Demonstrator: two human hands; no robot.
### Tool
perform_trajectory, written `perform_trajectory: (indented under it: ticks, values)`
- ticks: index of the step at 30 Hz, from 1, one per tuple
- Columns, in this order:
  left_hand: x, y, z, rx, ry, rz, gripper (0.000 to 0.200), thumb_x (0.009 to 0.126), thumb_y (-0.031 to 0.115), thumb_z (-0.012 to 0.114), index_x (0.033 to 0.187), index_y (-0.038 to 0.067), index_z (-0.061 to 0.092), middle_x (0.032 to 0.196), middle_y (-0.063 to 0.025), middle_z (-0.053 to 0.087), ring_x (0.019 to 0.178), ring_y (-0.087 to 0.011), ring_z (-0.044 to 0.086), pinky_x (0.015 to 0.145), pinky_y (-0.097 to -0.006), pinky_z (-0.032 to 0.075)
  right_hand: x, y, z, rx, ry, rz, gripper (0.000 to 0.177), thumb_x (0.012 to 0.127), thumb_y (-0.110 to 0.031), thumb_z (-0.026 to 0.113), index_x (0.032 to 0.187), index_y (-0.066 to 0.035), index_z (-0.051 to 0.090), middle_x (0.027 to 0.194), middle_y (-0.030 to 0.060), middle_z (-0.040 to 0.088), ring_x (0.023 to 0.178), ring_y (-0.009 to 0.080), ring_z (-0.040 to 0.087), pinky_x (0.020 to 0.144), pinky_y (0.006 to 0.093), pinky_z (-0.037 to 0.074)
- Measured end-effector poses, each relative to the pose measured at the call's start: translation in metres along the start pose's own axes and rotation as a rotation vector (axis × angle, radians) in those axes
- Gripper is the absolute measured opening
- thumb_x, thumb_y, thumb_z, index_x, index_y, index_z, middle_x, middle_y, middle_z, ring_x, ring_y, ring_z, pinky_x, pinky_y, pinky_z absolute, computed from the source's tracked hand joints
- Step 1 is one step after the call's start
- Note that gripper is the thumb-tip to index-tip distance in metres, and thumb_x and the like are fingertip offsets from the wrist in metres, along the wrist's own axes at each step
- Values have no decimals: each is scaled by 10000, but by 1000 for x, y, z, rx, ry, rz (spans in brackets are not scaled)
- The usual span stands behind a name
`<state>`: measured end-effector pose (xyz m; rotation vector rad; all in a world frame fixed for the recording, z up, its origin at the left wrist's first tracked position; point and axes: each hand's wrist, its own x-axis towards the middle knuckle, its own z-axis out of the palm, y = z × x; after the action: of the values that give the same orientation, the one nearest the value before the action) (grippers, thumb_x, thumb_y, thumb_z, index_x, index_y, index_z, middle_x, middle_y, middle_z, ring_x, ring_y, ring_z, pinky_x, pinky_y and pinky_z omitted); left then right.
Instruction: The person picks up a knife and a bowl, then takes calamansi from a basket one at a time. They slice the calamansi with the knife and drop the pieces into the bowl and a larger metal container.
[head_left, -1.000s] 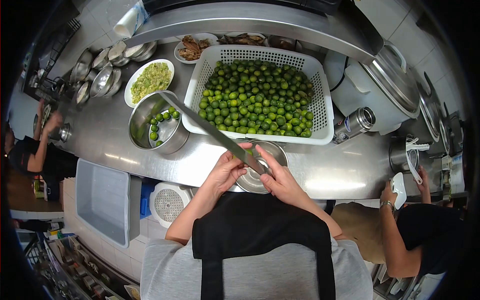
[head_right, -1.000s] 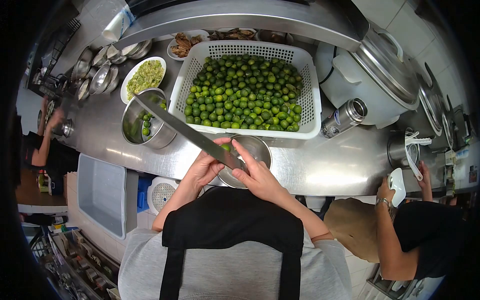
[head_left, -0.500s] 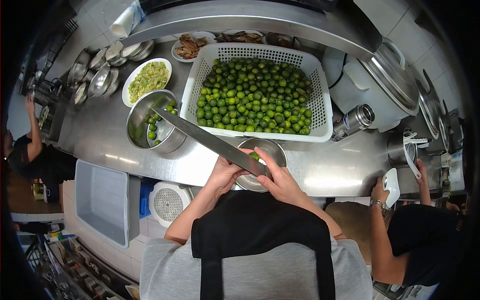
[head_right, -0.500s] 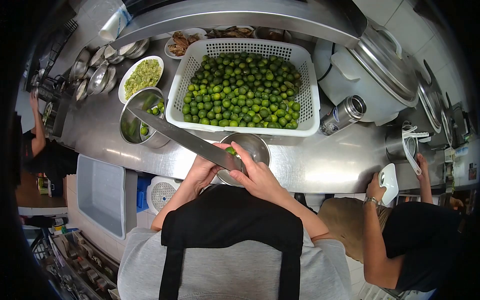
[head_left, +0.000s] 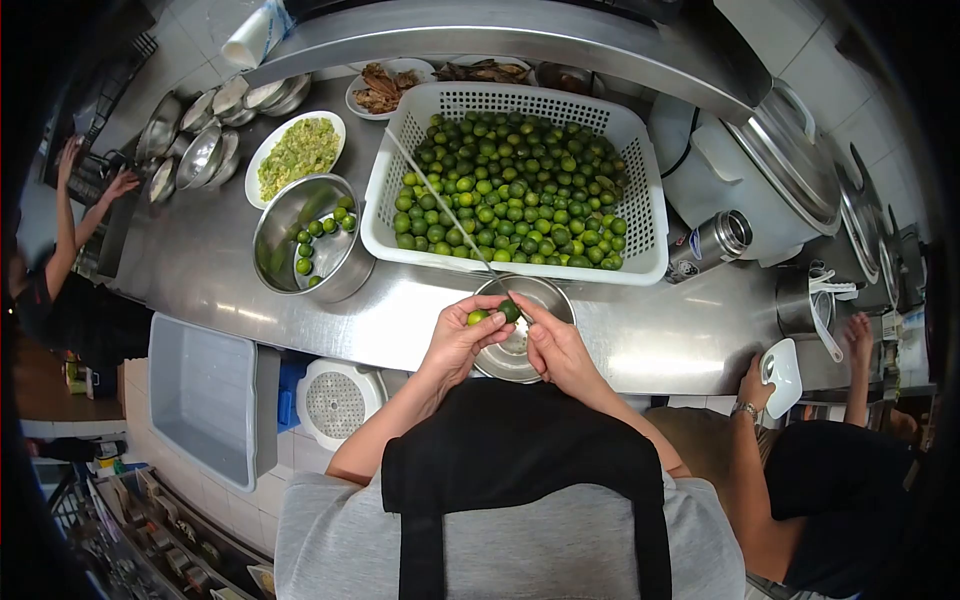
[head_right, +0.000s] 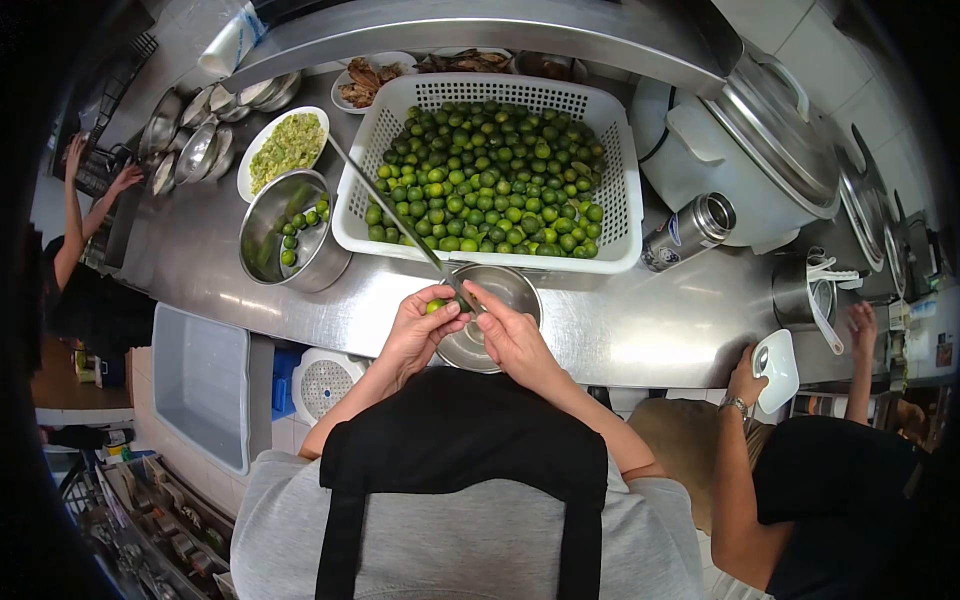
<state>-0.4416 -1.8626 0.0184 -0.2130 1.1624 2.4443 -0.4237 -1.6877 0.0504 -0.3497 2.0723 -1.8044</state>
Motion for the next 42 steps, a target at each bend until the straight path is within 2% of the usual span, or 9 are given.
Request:
perform_trajectory:
  ticks: [5,8,10,13,20,25,32,37,42]
  values:
    - [2,0,-3,-32,-29,-72,224,813,3,568,1036,-2,546,899,-83,609,758,-143,625,668,-205,543,1,2,-4,231,-43,98,498,929,-390,339,1325,-89,338,463,-3,388,376,54,371,388,217,331]
    - [2,-3,-5,-78,-53,-80,211,826,30,559,1031,-8,527,929,-90,591,772,-148,619,662,-208,546,-1,-8,-5,21,-66,90,493,920,-375,372,1321,-90,334,513,61,499,414,158,497,439,276,405]
    - [-1,-1,-3,-87,-49,-111,212,833,42,552,1034,-14,515,936,-92,585,772,-153,618,659,-210,546,-3,-10,2,-241,34,-135,494,907,-349,413,1316,-87,321,673,168,599,574,328,594,550,355,459]
    - [-1,-4,-9,-172,-89,-178,221,844,60,538,1043,-26,497,934,-95,582,763,-156,616,658,-215,547,-4,-4,-1,-365,28,-201,501,897,-327,441,1308,-75,308,834,242,600,740,432,571,647,409,457]
    - [-14,12,-6,-50,-112,-124,272,842,57,542,1098,-20,492,939,-95,601,829,-168,624,674,-214,545,-16,6,-17,-291,28,56,498,903,-307,437,1311,-46,324,665,170,574,574,306,587,566,353,443]
    - [-8,4,-12,-57,-64,-117,282,832,39,552,1106,-3,499,917,-92,609,851,-174,623,670,-209,547,-18,-8,-16,-109,-46,180,568,901,-337,440,1335,-12,272,514,71,453,459,150,452,485,300,385]
    - [-9,1,-3,-49,-14,-54,223,797,9,587,1013,7,533,924,-84,600,819,-158,616,690,-247,541,-7,-16,-1,-181,-108,7,668,876,-387,476,1368,-41,185,505,104,447,458,191,464,495,315,383]
    - [-12,6,-1,-10,40,-76,220,801,32,583,1013,17,529,901,-60,596,783,-138,609,670,-238,528,-5,-10,3,-334,-82,-141,730,844,-393,526,1367,-43,156,537,163,499,524,331,552,524,371,411]
    - [-14,7,0,-60,66,-70,182,826,78,567,999,26,550,888,-56,605,783,-119,604,652,-206,511,-18,-2,0,-530,2,-123,748,824,-364,560,1367,-48,153,535,172,513,540,371,565,525,401,433]
